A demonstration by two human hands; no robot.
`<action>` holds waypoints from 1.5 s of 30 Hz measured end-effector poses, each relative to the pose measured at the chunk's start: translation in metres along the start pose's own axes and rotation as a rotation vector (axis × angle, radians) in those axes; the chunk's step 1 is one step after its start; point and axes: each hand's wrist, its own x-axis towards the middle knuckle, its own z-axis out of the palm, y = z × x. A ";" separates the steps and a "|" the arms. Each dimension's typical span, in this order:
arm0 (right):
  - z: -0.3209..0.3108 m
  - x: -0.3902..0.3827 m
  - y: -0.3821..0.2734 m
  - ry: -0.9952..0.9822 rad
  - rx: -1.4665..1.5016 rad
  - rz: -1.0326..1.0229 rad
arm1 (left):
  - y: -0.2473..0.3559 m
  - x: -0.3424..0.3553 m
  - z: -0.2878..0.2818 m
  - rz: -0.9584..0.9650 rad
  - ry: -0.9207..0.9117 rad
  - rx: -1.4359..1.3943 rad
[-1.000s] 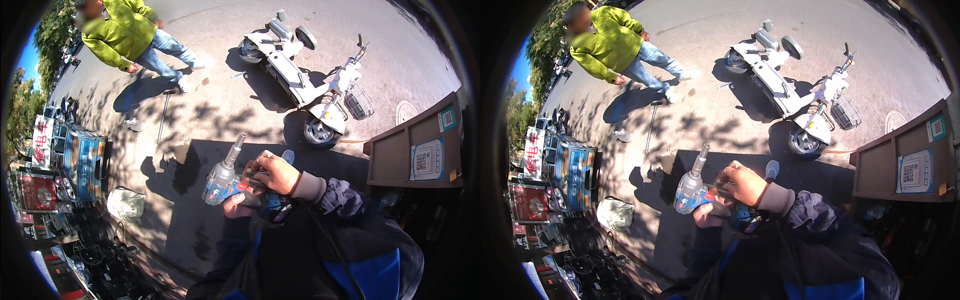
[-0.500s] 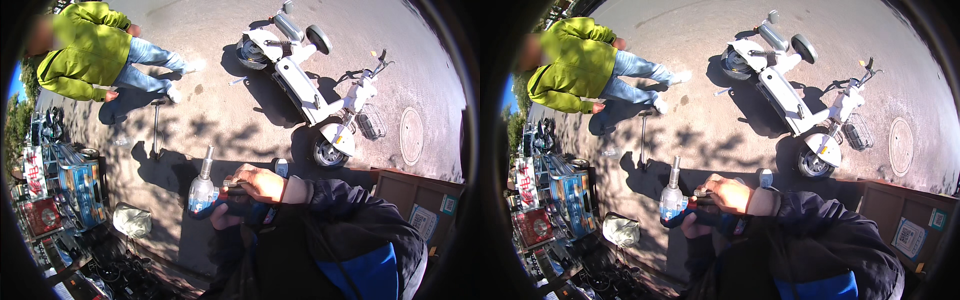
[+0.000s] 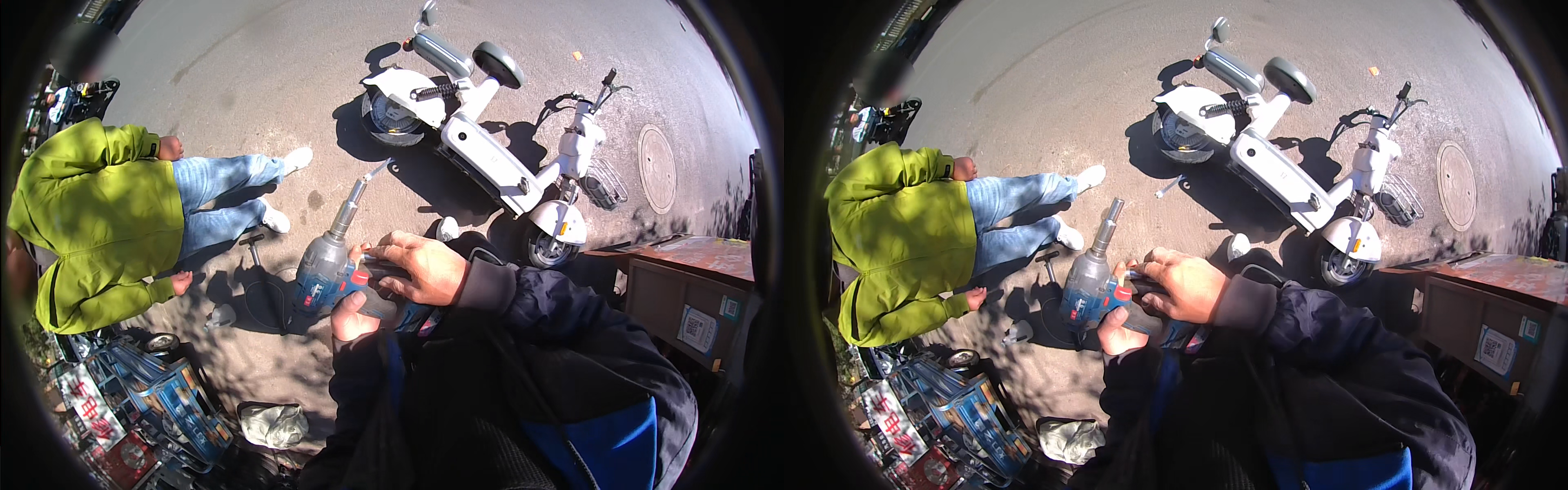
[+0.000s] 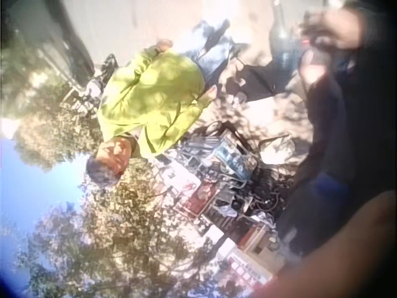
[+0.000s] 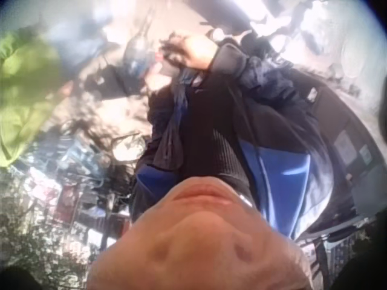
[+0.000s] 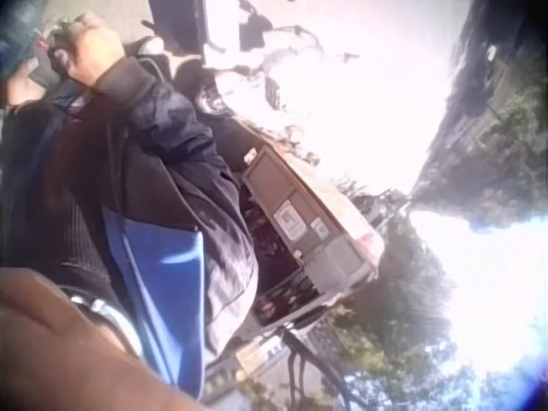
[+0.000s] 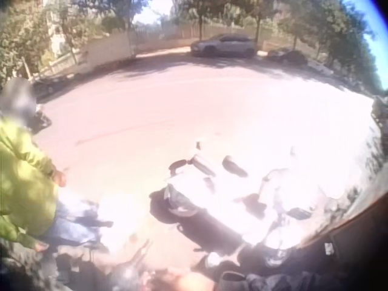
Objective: The person uses a cordless impact driver to remove screws and a plastic cover from the rear fender of a white electric scooter. They then remove additional screws from the rear suspension area and place the removed parts on the ground.
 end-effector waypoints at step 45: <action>-0.073 0.341 0.332 1.108 1.710 0.810 | 0.015 0.586 -0.140 -0.583 0.457 0.533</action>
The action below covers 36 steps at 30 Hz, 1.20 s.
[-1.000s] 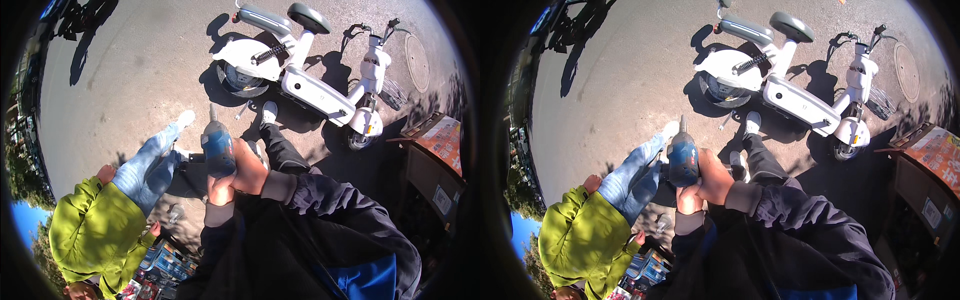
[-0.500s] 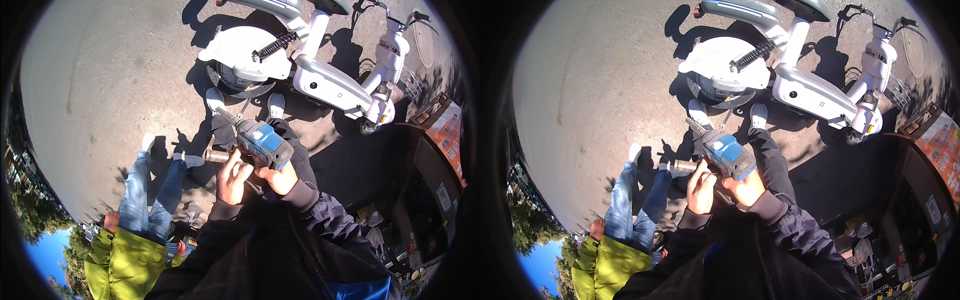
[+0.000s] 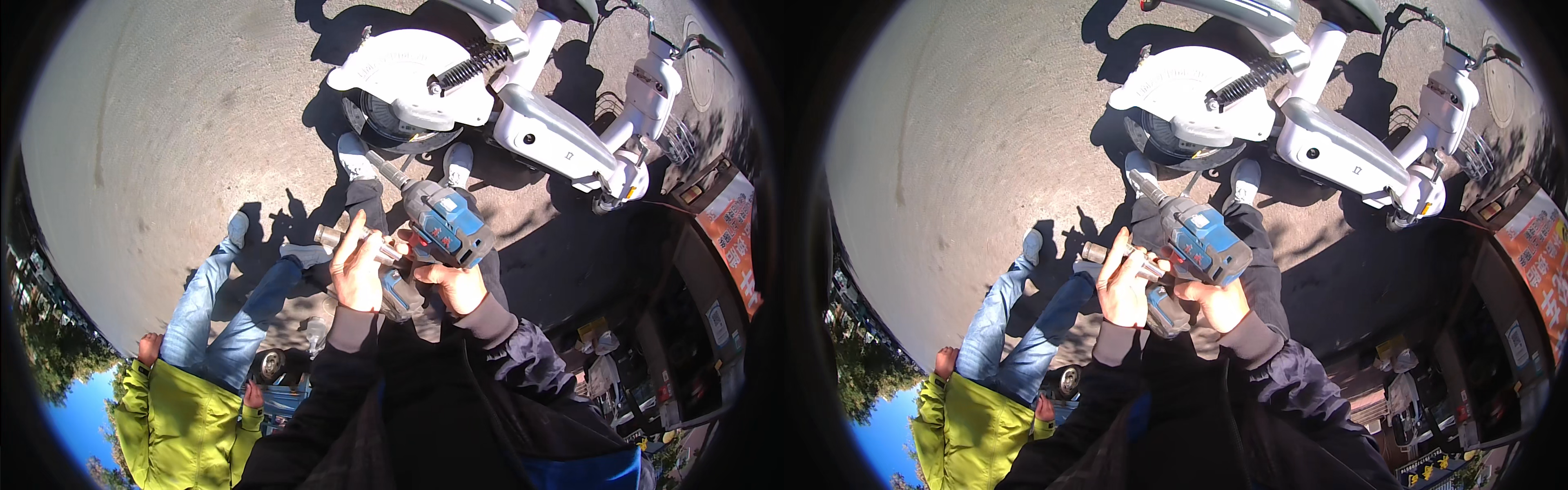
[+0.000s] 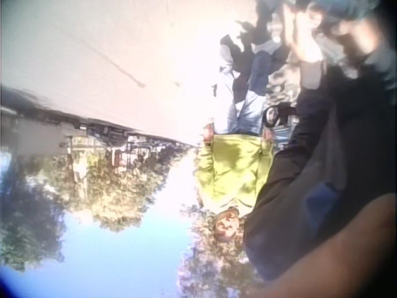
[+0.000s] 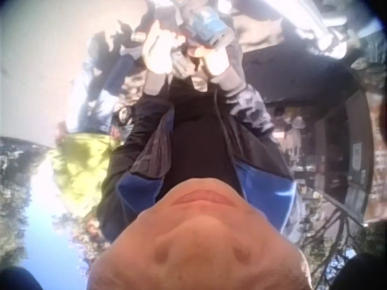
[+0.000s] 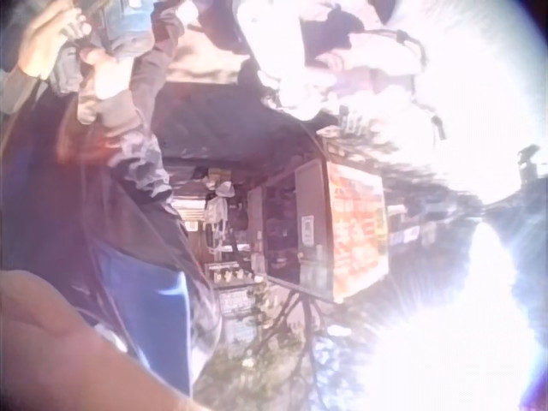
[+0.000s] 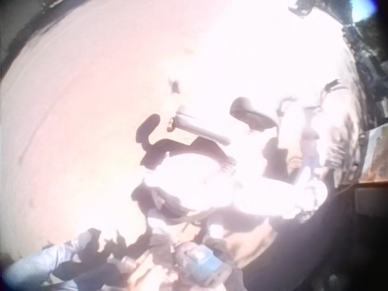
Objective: The person uses a cordless impact driver to remove screws and a plastic cover from the rear fender of a white electric scooter. They then remove additional screws from the rear suspension area and place the removed parts on the ground.
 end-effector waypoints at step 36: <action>-0.080 -0.092 0.222 0.097 -0.748 -0.034 | -0.129 -0.158 -0.355 -0.018 -0.122 -0.232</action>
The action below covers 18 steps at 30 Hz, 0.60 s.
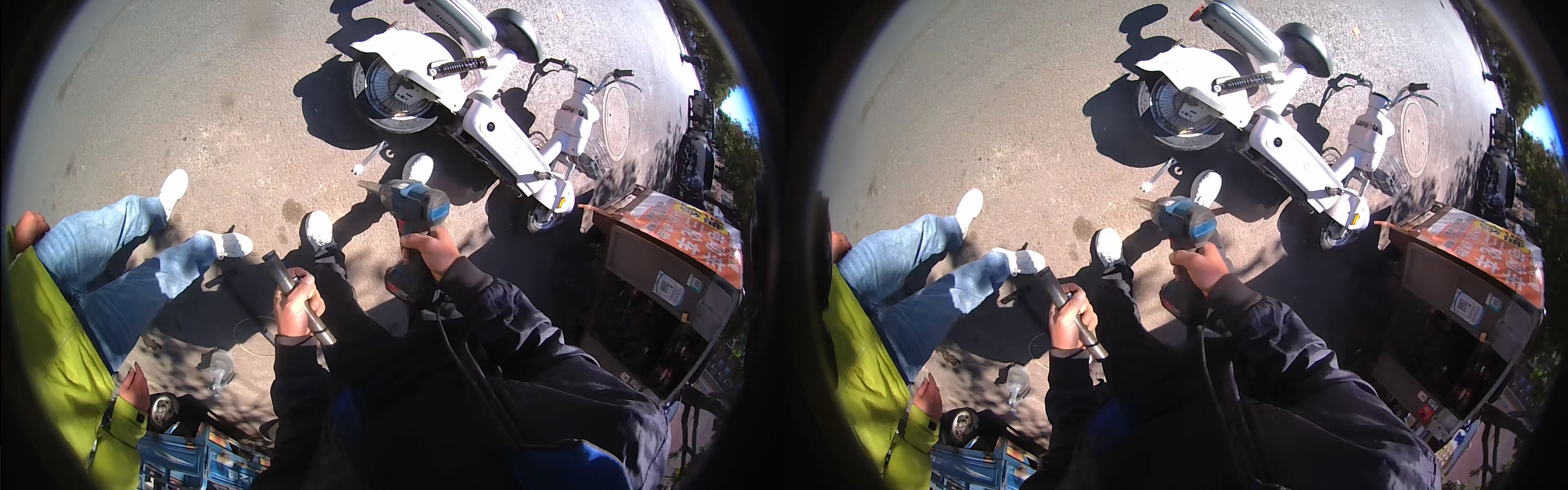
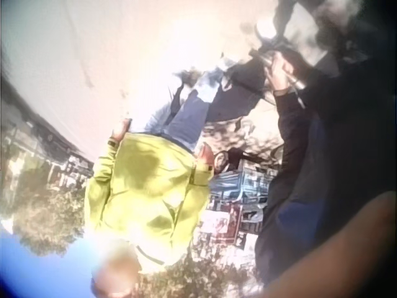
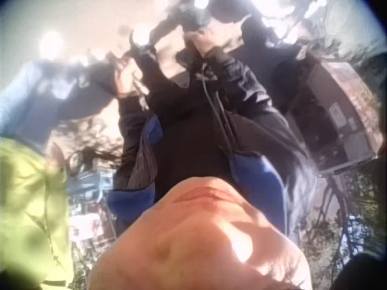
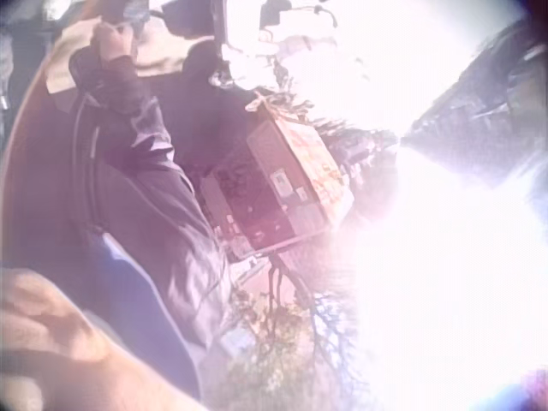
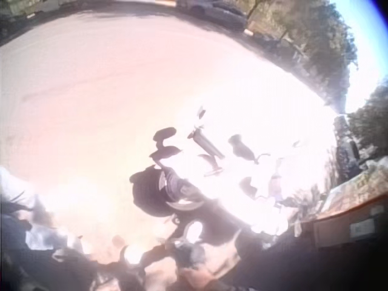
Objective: The person uses a cordless impact driver to remove screws and a plastic cover from the rear fender of a white electric scooter. They then remove additional screws from the rear suspension area and place the removed parts on the ground.
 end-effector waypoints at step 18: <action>-0.269 0.086 -0.002 0.488 -0.310 -0.226 | -0.285 -0.293 -0.237 0.231 0.958 -0.204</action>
